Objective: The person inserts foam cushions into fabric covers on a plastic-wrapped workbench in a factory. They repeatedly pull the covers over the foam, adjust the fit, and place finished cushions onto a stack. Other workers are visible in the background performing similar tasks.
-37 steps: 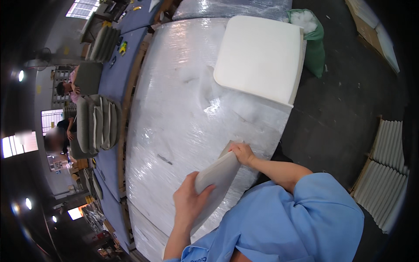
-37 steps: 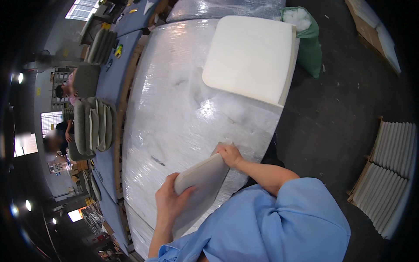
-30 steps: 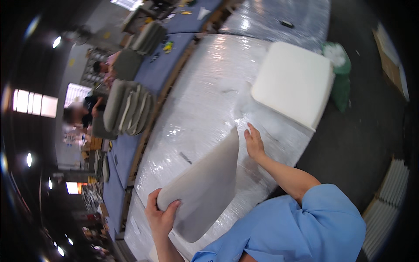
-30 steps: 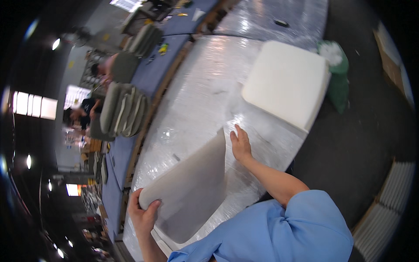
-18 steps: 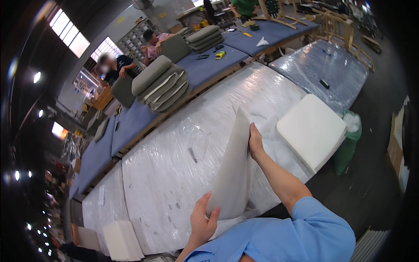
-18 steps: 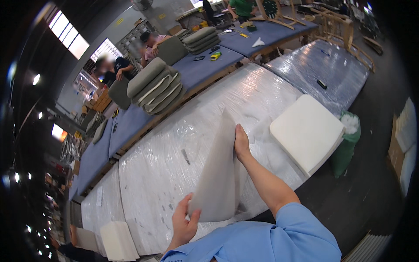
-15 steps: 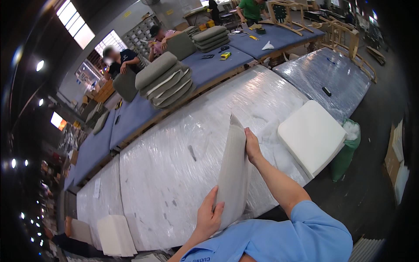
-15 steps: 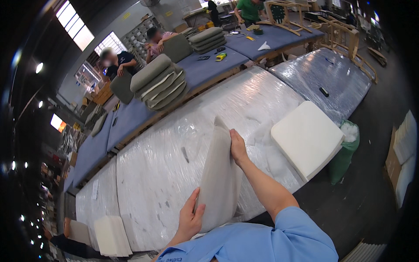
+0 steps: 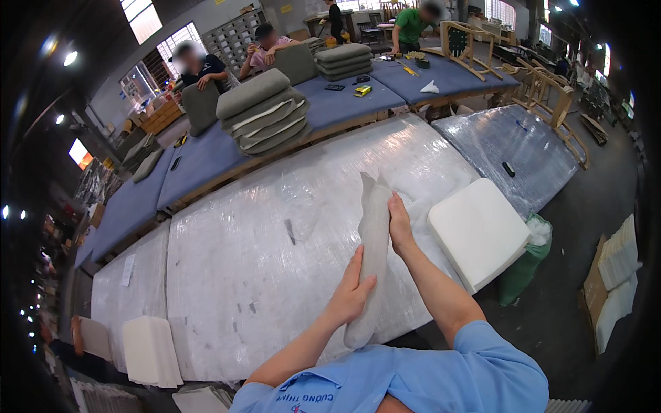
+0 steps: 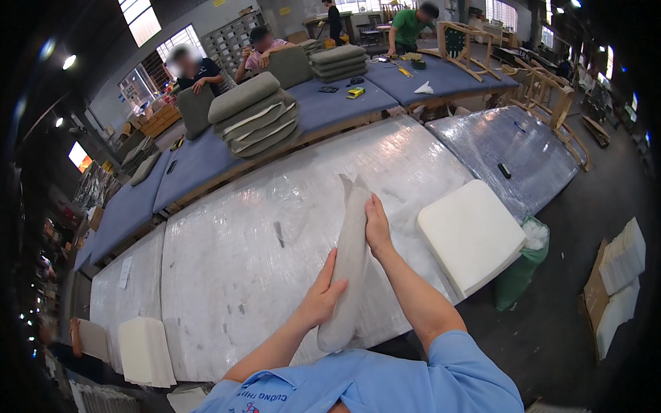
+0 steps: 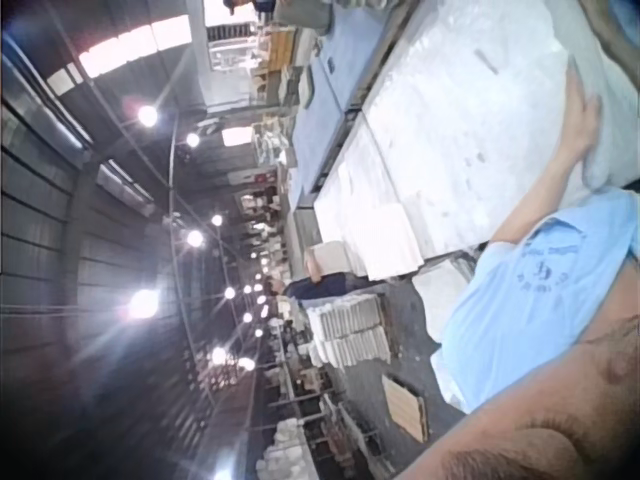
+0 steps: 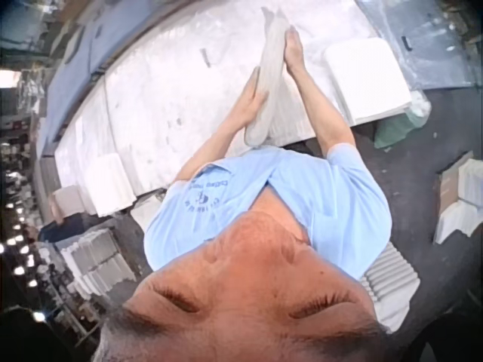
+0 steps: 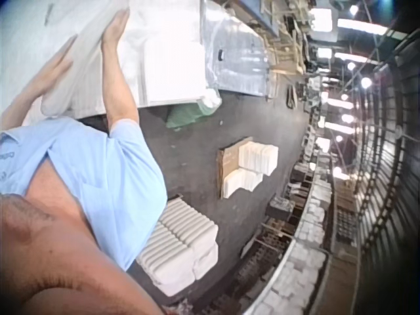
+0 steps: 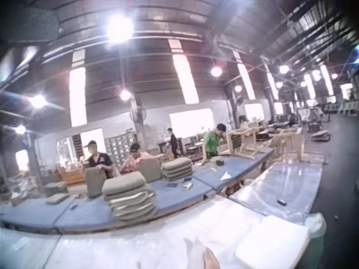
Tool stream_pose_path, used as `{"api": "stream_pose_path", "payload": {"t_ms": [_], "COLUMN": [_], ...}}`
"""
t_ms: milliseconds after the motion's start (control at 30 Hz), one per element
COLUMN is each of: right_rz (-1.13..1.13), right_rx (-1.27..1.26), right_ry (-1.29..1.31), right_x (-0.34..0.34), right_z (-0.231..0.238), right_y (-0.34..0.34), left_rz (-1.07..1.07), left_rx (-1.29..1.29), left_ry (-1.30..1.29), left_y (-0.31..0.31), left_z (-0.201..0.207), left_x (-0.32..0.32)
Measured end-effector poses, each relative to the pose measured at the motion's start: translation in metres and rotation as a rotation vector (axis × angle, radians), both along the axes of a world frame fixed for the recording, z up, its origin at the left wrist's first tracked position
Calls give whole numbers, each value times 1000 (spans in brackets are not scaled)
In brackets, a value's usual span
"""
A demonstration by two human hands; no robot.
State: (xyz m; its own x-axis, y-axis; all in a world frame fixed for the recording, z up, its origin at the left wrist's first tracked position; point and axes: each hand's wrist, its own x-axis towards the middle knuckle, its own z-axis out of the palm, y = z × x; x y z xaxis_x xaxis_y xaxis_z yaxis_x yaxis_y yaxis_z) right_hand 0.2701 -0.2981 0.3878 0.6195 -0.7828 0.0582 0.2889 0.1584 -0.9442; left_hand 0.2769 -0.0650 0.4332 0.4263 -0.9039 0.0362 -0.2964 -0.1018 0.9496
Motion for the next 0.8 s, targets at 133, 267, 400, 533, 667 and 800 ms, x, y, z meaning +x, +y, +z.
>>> {"api": "stream_pose_path", "payload": {"t_ms": [133, 267, 400, 533, 667, 800], "right_rz": [0, 159, 92, -224, -410, -443], "right_rx": [-206, -163, -231, -375, -441, -476], "right_ry": [85, 125, 220, 154, 198, 165], "right_x": [4, 26, 48, 61, 62, 55], "right_z": [5, 29, 39, 36, 32, 32], "right_y": [-36, -59, -65, -62, -65, -66], "left_rz": [-21, -8, 35, 97, 155, 260], "left_rx": [-4, 9, 34, -26, -150, -259], "left_ry": [-9, 25, 192, 300, 261, 118], "left_y": [-41, -75, -105, -130, -147, -152], "left_z": [1, 2, 6, 4, -6, -22], "left_x": [21, 45, 67, 81, 78, 64]}}
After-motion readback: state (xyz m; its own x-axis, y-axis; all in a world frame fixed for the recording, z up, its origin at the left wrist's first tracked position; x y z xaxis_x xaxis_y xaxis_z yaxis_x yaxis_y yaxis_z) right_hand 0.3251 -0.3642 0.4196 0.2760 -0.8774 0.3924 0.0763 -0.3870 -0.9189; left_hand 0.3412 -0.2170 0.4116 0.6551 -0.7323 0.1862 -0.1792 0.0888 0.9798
